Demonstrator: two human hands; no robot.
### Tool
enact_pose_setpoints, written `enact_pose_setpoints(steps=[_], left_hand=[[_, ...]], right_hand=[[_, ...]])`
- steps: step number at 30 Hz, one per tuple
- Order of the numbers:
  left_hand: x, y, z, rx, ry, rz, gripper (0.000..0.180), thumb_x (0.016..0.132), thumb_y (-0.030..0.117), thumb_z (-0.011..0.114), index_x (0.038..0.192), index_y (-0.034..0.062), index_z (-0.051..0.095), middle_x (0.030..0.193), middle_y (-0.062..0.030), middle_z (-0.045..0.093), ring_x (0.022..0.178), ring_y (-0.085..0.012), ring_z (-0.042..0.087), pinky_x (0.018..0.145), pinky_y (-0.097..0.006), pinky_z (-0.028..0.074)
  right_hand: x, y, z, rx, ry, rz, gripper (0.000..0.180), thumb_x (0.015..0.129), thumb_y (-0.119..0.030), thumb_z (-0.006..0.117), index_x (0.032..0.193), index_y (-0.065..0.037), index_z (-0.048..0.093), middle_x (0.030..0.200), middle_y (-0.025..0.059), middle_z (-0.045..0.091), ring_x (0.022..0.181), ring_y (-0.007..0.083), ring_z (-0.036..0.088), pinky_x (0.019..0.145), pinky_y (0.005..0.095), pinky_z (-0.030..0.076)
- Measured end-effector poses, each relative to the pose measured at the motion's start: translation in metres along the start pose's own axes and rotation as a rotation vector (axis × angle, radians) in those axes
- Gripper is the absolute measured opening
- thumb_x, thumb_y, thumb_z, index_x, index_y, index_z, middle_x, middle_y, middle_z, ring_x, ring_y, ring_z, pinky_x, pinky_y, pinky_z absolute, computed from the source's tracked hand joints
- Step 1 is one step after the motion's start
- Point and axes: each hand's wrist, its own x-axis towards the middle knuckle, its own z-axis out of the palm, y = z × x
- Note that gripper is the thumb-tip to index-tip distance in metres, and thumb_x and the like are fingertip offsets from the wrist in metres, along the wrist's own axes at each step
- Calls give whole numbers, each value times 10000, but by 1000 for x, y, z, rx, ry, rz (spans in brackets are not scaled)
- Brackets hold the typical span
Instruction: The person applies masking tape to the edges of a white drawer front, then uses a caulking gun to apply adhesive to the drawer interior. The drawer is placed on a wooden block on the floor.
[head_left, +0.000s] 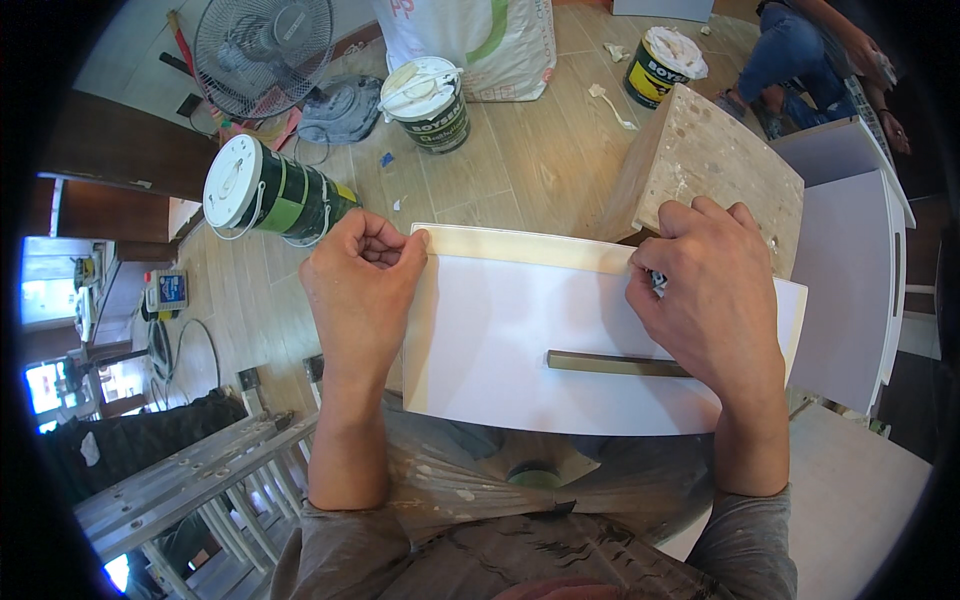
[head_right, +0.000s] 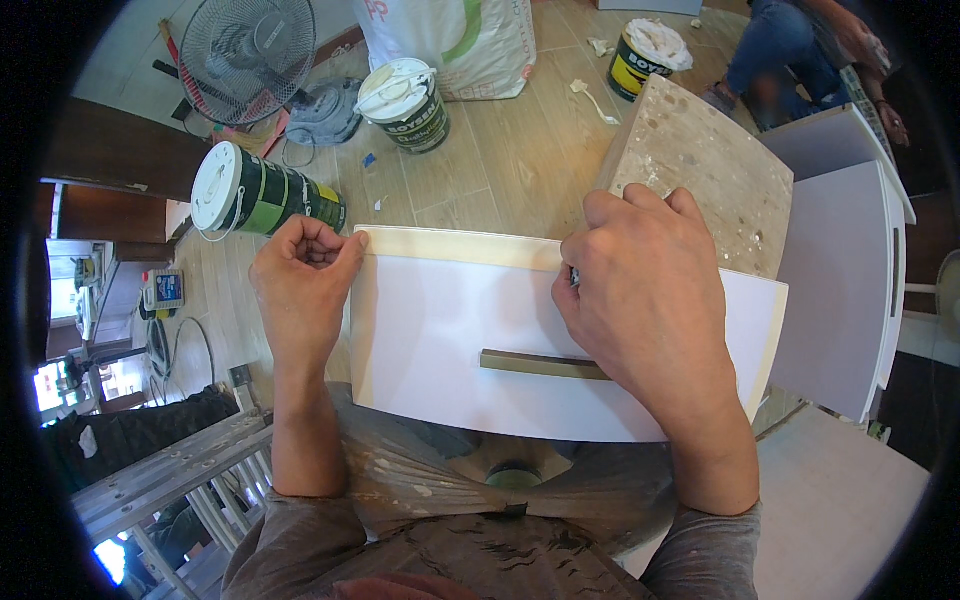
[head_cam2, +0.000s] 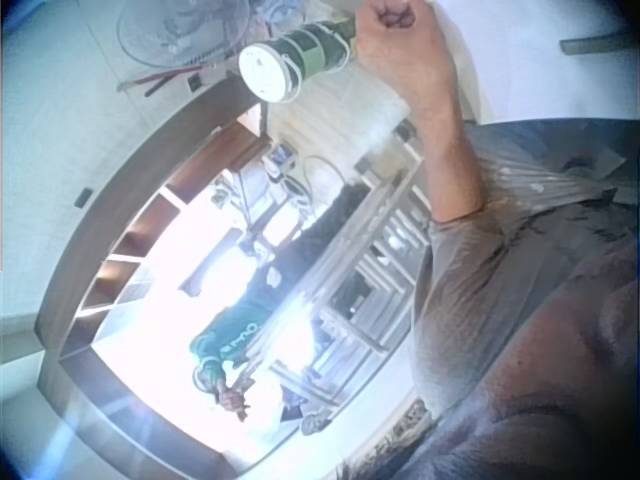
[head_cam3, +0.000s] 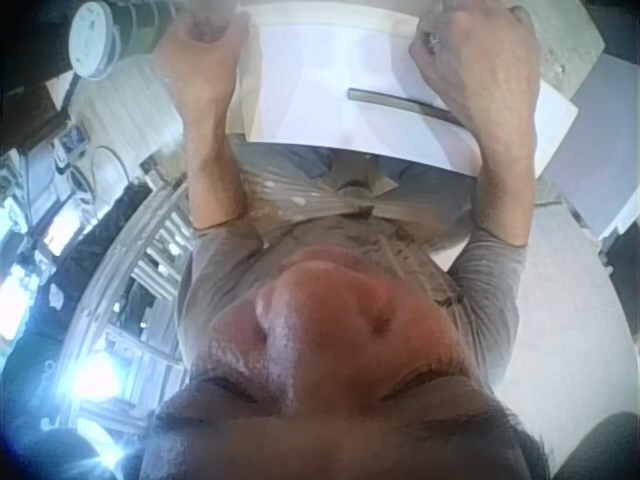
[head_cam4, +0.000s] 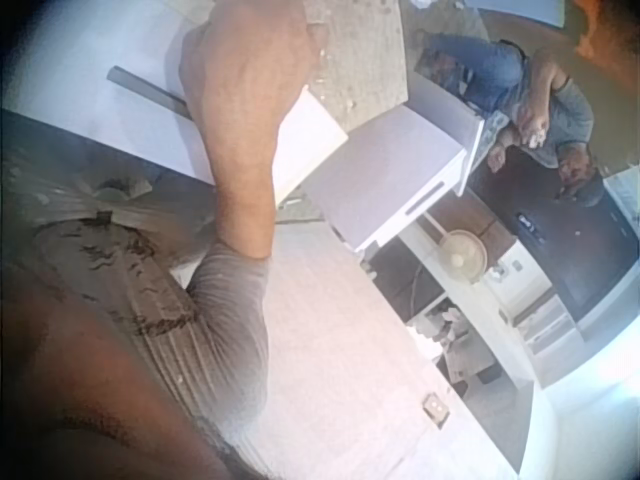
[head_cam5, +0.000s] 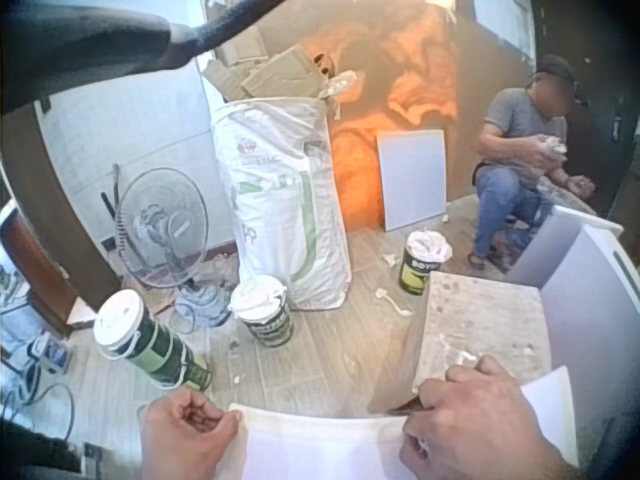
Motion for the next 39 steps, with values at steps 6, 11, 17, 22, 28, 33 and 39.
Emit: enact_pose_setpoints(steps=[6,11,17,22,28,33,39], left_hand=[[0,1,-1,15,-1,-1,186,851,65,816,820,-1,645,741,-7,658,671,-53,568,631,-215,474],[0,-2,0,-30,0,-7,192,842,61,821,808,2,641,734,-5,657,664,-48,566,623,-213,471],[1,-1,-3,22,-17,-17,221,836,66,830,788,7,623,731,0,648,660,-47,561,620,-212,466],[9,-12,-11,-10,-87,-30,169,836,68,828,875,-20,689,771,0,653,726,-63,585,666,-214,471],[21,-37,-8,-292,-272,-112,272,880,73,769,1130,-32,760,884,-30,711,825,-82,606,776,-233,473],[25,-41,-1,-361,-289,-142,185,905,90,740,1045,-27,772,914,-28,724,816,-72,594,778,-238,458],[33,-44,-5,-348,-219,-170,114,915,103,739,964,3,764,885,-9,711,790,-67,584,763,-233,453]], right_hand=[[0,-1,-1,-4,-14,12,97,746,-132,717,695,-57,753,775,103,611,834,260,600,783,410,443],[0,-2,-1,-2,-10,17,96,746,-127,717,694,-55,753,766,104,602,835,263,601,785,412,444],[1,-2,-1,3,-13,10,94,747,-120,715,693,-53,754,761,104,596,833,263,600,787,413,444],[1,-2,-2,8,-23,16,90,743,-112,713,690,-49,751,764,105,599,832,264,601,786,414,445],[1,-2,0,18,10,0,86,729,-104,714,672,-45,741,755,110,596,824,271,600,784,419,449],[0,-1,3,31,31,-2,88,723,-99,708,664,-41,738,743,116,591,824,284,599,780,425,450],[-1,0,5,13,40,-14,105,732,-115,697,666,-46,742,740,117,595,828,285,603,782,424,449]])
